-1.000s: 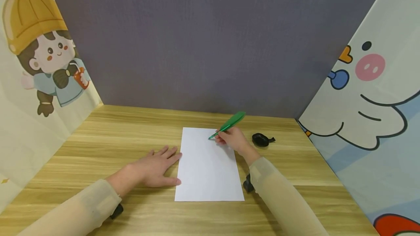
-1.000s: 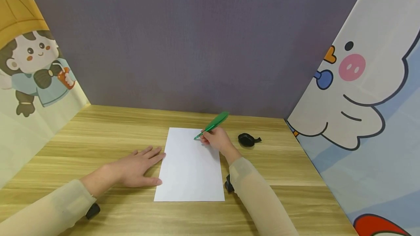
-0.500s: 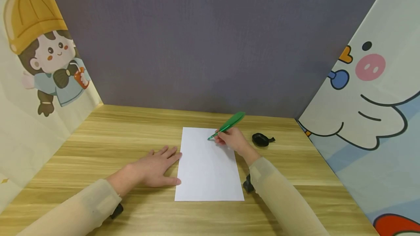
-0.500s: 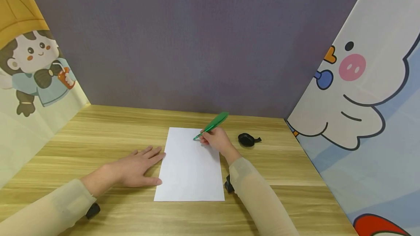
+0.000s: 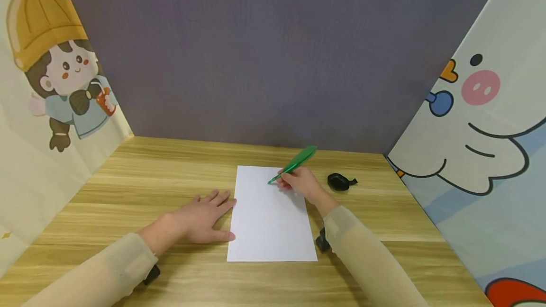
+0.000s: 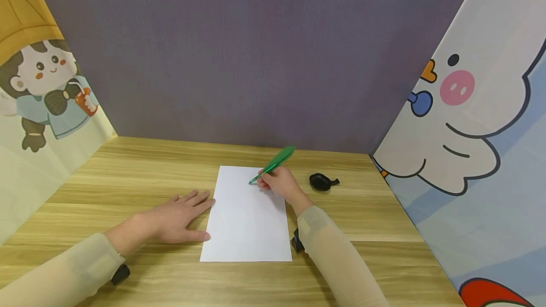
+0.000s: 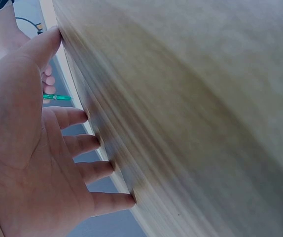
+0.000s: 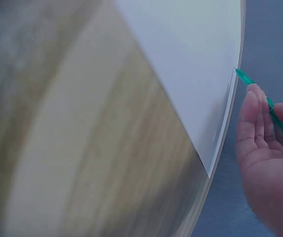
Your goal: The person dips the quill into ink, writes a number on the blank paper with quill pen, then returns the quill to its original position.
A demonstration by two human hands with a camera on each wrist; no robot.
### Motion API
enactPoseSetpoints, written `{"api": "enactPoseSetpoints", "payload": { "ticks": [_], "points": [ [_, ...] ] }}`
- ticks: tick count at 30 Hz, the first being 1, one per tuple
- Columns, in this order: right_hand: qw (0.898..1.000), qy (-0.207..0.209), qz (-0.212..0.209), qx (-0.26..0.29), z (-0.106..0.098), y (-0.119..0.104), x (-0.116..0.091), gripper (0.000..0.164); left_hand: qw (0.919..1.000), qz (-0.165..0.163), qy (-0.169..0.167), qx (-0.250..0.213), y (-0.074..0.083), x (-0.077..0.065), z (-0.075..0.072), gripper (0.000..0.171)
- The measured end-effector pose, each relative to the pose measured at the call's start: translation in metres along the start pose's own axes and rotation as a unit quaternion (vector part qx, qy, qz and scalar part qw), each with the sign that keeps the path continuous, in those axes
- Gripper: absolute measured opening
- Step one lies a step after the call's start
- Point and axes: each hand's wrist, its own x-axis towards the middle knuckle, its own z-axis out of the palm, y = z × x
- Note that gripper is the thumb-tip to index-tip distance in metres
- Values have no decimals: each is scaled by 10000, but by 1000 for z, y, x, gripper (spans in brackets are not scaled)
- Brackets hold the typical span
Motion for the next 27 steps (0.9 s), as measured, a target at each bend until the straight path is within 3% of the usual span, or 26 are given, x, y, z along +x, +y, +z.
{"api": "enactPoseSetpoints", "payload": {
  "ticks": [27],
  "points": [
    [9996,-266,62,91,5,-3,-5,28,10000,-23,7,-4,2,-1,-1,100]
  ]
}}
